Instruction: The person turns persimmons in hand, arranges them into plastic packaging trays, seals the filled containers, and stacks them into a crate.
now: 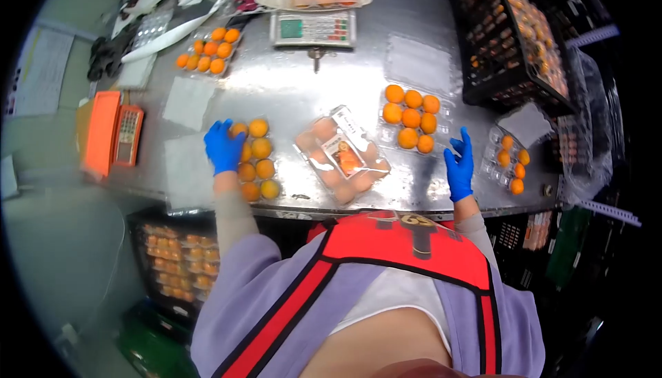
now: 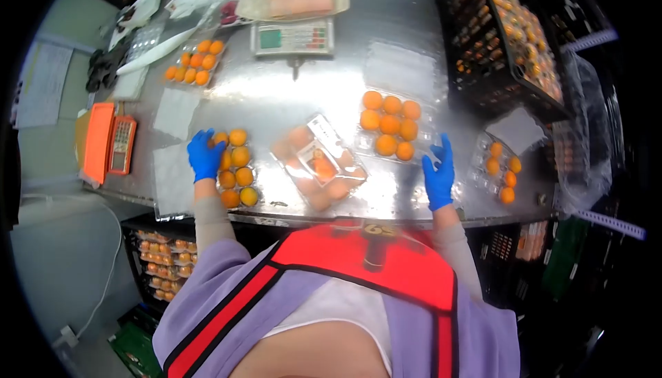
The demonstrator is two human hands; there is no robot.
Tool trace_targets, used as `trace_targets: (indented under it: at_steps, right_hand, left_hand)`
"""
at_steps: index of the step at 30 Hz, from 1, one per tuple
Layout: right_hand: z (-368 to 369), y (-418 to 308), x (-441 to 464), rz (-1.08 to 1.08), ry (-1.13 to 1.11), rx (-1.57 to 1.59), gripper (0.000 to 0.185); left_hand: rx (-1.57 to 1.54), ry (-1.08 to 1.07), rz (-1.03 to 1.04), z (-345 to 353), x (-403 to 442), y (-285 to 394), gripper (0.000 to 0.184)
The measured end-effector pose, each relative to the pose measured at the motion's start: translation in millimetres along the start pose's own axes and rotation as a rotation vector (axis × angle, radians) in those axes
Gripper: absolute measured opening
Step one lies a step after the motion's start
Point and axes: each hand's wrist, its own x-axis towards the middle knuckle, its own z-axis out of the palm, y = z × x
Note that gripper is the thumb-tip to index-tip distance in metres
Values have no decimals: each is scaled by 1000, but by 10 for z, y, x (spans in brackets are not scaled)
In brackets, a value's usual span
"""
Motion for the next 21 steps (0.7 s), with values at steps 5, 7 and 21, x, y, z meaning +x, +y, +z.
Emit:
trace_targets:
  at_steps: [5,7,21]
  right_hand:
    - [26,98,-24,58,-90,26,65]
    - [74,113,-1,83,-128,61,64]
    - [250,-21,140,22,-170,88,61]
  left_hand:
    - [-448,383,-15,-203,128,-132,37]
    - [-607,454,-149,-141,134,-454,36]
    - [-153,-59,-319,-219,-53,-189,59]
